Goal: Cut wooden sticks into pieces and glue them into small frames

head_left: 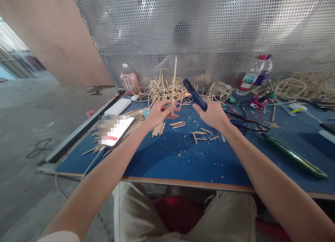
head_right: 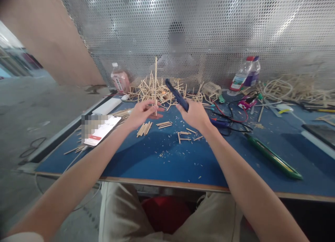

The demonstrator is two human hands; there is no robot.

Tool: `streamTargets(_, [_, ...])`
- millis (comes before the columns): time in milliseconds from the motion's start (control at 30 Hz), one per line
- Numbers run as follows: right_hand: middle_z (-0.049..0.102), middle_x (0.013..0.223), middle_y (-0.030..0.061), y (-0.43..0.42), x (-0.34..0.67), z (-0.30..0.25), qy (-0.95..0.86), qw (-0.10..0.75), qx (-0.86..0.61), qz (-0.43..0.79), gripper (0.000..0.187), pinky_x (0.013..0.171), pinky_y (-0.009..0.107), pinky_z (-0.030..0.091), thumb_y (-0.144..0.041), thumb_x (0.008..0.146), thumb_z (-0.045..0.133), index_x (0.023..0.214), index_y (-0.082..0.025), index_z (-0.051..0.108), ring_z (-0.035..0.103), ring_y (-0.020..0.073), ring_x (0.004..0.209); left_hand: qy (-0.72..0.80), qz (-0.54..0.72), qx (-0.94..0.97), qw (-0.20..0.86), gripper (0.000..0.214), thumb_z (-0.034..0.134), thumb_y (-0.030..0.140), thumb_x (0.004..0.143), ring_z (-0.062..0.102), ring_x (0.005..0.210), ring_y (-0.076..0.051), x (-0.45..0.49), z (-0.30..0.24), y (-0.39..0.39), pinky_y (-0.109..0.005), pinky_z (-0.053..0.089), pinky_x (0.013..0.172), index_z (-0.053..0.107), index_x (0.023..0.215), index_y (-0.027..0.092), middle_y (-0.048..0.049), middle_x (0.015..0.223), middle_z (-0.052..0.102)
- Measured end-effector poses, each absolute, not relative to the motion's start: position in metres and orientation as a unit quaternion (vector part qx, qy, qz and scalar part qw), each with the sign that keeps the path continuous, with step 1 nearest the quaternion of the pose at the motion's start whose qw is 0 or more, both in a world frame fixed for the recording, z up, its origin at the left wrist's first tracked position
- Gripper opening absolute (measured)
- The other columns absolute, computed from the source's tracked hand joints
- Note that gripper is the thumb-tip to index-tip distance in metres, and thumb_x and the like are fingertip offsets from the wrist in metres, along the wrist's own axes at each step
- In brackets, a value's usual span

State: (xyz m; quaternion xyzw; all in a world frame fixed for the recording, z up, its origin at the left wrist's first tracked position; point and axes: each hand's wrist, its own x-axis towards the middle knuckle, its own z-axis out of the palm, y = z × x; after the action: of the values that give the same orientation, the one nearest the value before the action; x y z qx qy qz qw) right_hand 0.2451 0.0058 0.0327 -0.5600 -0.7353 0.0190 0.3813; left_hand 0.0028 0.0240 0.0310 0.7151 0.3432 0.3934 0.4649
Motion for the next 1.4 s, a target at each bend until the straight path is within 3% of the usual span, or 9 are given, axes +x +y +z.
streamTargets(267, [0.075, 0.101, 0.0114, 0.012, 0.256, 0.031, -0.77, 0.229, -0.594, -0.044, 0.044, 0.079, 0.044, 0.05, -0.049, 0.082, 0.059, 0.11, -0.018, 0.073, 0.067, 0.0317, 0.091, 0.359, 0.338, 0.721, 0.488, 0.045, 0.062, 0.045, 0.086, 0.073, 0.092, -0.024, -0.004, 0.032, 0.023, -0.033, 0.06, 0.082, 0.06, 0.119, 0.014, -0.0147, 0.109, 0.073])
streamTargets(467, [0.074, 0.11, 0.0125, 0.011, 0.255, 0.028, -0.786, 0.196, -0.586, -0.024, 0.054, 0.081, 0.048, 0.049, -0.055, 0.082, 0.058, 0.119, -0.019, 0.069, 0.065, 0.0339, 0.1, 0.345, 0.328, 0.73, 0.49, 0.042, 0.062, 0.044, 0.087, 0.073, 0.095, -0.023, -0.006, 0.022, 0.03, -0.032, 0.059, 0.083, 0.064, 0.116, 0.015, -0.0143, 0.109, 0.074])
streamTargets(567, [0.075, 0.104, 0.0097, 0.007, 0.253, 0.032, -0.791, 0.195, -0.579, -0.009, 0.047, 0.075, 0.044, 0.048, -0.055, 0.08, 0.059, 0.11, -0.022, 0.073, 0.065, 0.0313, 0.095, 0.345, 0.312, 0.734, 0.495, 0.04, 0.063, 0.045, 0.087, 0.073, 0.095, -0.022, -0.007, 0.017, 0.034, -0.032, 0.059, 0.083, 0.067, 0.113, 0.015, -0.0144, 0.112, 0.073])
streamTargets(733, [0.072, 0.074, 0.0031, -0.002, 0.248, 0.04, -0.8, 0.181, -0.572, 0.021, 0.032, 0.061, 0.037, 0.04, -0.052, 0.082, 0.057, 0.078, -0.025, 0.073, 0.062, 0.0228, 0.073, 0.338, 0.295, 0.745, 0.494, 0.041, 0.062, 0.047, 0.087, 0.073, 0.093, -0.022, -0.005, 0.013, 0.037, -0.032, 0.059, 0.082, 0.069, 0.112, 0.016, -0.0134, 0.111, 0.073])
streamTargets(1167, [0.074, 0.089, 0.0049, 0.0, 0.247, 0.036, -0.792, 0.167, -0.587, -0.012, 0.034, 0.066, 0.037, 0.041, -0.051, 0.079, 0.056, 0.094, -0.025, 0.074, 0.064, 0.0254, 0.083, 0.348, 0.296, 0.732, 0.506, 0.043, 0.064, 0.048, 0.085, 0.074, 0.087, -0.022, -0.005, 0.015, 0.033, -0.034, 0.06, 0.081, 0.071, 0.113, 0.015, -0.0137, 0.11, 0.074])
streamTargets(1400, [0.068, 0.073, 0.0048, 0.001, 0.239, 0.03, -0.792, 0.167, -0.587, -0.026, 0.032, 0.059, 0.034, 0.035, -0.05, 0.084, 0.052, 0.076, -0.023, 0.067, 0.058, 0.0208, 0.068, 0.363, 0.304, 0.735, 0.486, 0.04, 0.063, 0.048, 0.086, 0.074, 0.087, -0.021, -0.004, 0.02, 0.03, -0.033, 0.059, 0.08, 0.072, 0.11, 0.017, -0.0124, 0.108, 0.075])
